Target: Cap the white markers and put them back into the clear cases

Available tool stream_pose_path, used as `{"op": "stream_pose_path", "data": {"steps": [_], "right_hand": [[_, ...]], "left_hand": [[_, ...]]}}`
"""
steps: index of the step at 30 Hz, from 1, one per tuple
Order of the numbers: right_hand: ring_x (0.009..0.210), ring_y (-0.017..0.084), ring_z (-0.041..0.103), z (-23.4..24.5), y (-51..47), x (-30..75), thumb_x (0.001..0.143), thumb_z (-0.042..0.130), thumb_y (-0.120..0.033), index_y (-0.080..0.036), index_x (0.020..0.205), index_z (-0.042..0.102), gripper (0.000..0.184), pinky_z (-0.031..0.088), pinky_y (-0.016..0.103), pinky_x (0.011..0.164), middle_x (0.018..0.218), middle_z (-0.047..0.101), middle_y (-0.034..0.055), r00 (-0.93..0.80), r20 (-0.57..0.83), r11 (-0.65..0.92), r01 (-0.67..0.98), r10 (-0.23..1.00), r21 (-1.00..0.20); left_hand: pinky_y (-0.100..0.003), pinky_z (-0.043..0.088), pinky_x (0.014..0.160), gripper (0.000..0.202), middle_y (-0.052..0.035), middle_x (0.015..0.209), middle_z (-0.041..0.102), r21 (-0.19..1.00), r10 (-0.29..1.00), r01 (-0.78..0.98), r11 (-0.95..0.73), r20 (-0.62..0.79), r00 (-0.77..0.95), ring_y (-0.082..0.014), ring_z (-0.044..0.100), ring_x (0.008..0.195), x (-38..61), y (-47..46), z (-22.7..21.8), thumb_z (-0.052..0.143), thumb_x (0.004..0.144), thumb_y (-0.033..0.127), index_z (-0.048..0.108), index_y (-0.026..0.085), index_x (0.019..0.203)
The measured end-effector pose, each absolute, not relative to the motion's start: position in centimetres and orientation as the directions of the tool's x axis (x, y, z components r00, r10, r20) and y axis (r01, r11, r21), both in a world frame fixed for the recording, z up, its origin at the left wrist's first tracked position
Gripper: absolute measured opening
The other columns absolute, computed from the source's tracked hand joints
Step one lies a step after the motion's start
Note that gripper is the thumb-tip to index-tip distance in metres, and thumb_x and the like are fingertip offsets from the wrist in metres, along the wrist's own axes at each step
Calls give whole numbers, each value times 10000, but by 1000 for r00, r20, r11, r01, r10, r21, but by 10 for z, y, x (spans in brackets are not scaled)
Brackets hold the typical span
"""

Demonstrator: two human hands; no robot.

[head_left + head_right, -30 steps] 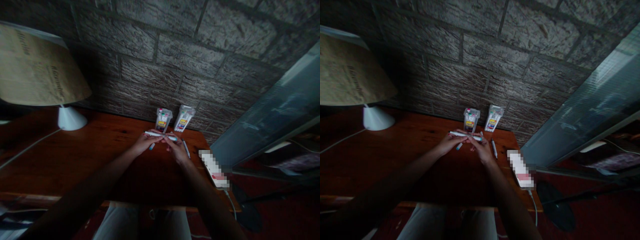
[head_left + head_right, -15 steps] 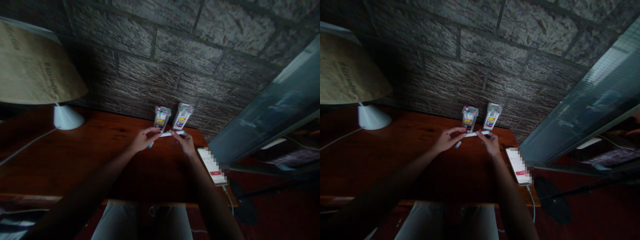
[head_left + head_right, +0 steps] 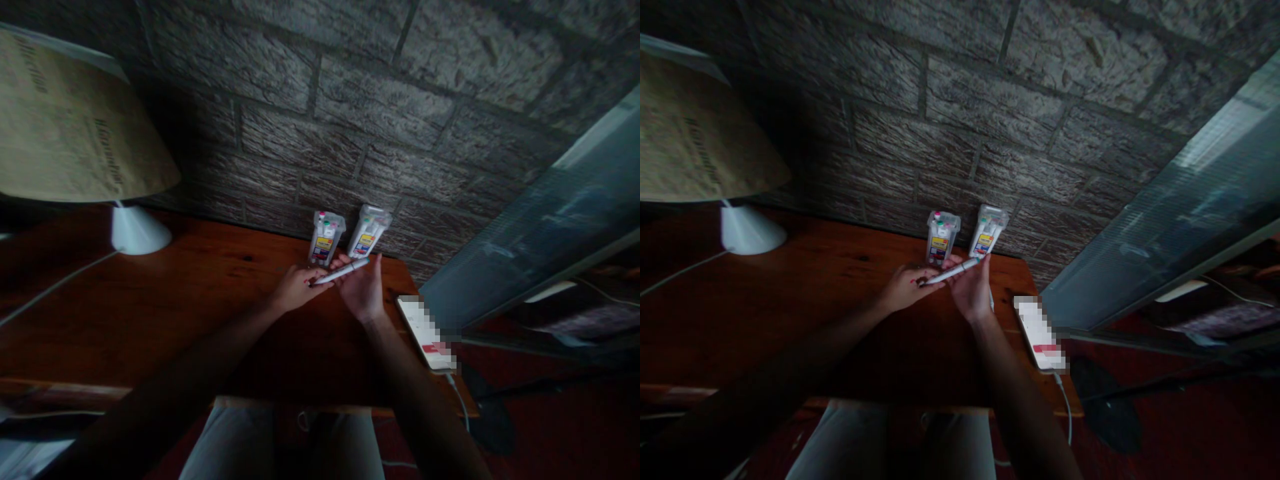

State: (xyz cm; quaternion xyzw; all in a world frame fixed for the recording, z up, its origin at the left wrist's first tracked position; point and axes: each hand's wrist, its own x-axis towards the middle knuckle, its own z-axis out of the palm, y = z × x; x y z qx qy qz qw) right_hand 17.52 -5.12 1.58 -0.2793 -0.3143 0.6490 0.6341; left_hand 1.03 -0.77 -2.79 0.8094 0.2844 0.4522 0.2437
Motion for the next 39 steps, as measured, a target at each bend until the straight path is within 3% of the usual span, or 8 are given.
{"op": "stream_pose_path", "data": {"steps": [7, 14, 18, 22, 27, 32, 35, 39], "right_hand": [[462, 90, 350, 17, -54, 181, 922, 416, -692, -207, 687, 512, 548, 433, 238, 540, 509, 335, -63, -101, 13, -73, -802, 995, -593], [410, 76, 132, 16, -52, 205, 910, 419, -621, -214, 685, 477, 469, 301, 196, 411, 452, 208, -97, -91, -39, -95, -767, 995, -635], [400, 75, 97, 15, -53, 205, 899, 408, -589, -217, 676, 482, 440, 272, 197, 385, 433, 197, -102, -111, -60, -124, -759, 992, -639], [394, 76, 148, 16, -54, 196, 936, 395, -568, -208, 699, 522, 450, 294, 202, 402, 445, 230, -96, -148, -25, -130, -764, 989, -632], [558, 108, 470, 20, -53, 175, 997, 396, -529, -198, 839, 634, 438, 458, 233, 576, 607, 486, -25, -107, 14, -74, -769, 994, -634], [659, 110, 538, 13, -46, 158, 973, 519, -496, -208, 916, 696, 343, 484, 242, 656, 746, 594, -11, -54, 60, 5, -701, 997, -713], [808, 145, 597, 1, -37, 160, 935, 555, -559, -225, 980, 719, 375, 502, 291, 774, 920, 679, 18, 24, 111, 106, -543, 994, -833], [978, 203, 619, -14, -32, 174, 919, 545, -578, -259, 1074, 734, 403, 486, 371, 899, 1087, 704, 43, 149, 230, 244, -86, 962, -966]], "left_hand": [[-279, 523, 790, 226, -49, 925, 791, 654, 585, 106, -749, 578, 569, -186, 735, 839, 17, -24, -16, 768, 813, 390, 774, 204, 940], [-262, 520, 775, 308, -67, 856, 776, 786, 782, 128, -605, 557, 280, -176, 722, 816, 7, -15, -13, 576, 944, 395, 745, 182, 800], [-251, 512, 694, 350, -76, 813, 766, 824, 823, 126, -552, 516, 235, -165, 702, 733, 5, -11, -16, 552, 948, 410, 724, 171, 760], [-243, 502, 654, 309, -72, 809, 767, 840, 815, 92, -534, 483, 320, -156, 695, 708, 9, -14, -18, 591, 922, 418, 733, 165, 817], [-244, 531, 702, 257, -72, 892, 776, 890, 768, -51, -452, 418, 485, -158, 717, 766, 14, -17, -17, 724, 822, 360, 735, 155, 977], [-275, 551, 779, 270, -72, 912, 774, 947, 797, -117, -299, 316, 515, -169, 720, 816, 13, -11, -20, 791, 743, 300, 736, 142, 955], [-290, 553, 790, 318, -66, 901, 772, 967, 810, -148, -208, 255, 528, -173, 714, 811, 10, -5, -19, 840, 679, 288, 746, 140, 945], [-289, 556, 754, 366, -69, 910, 768, 943, 890, -332, -29, 176, 421, -166, 709, 784, 0, 6, -13, 842, 689, 347, 748, 142, 976]]}}
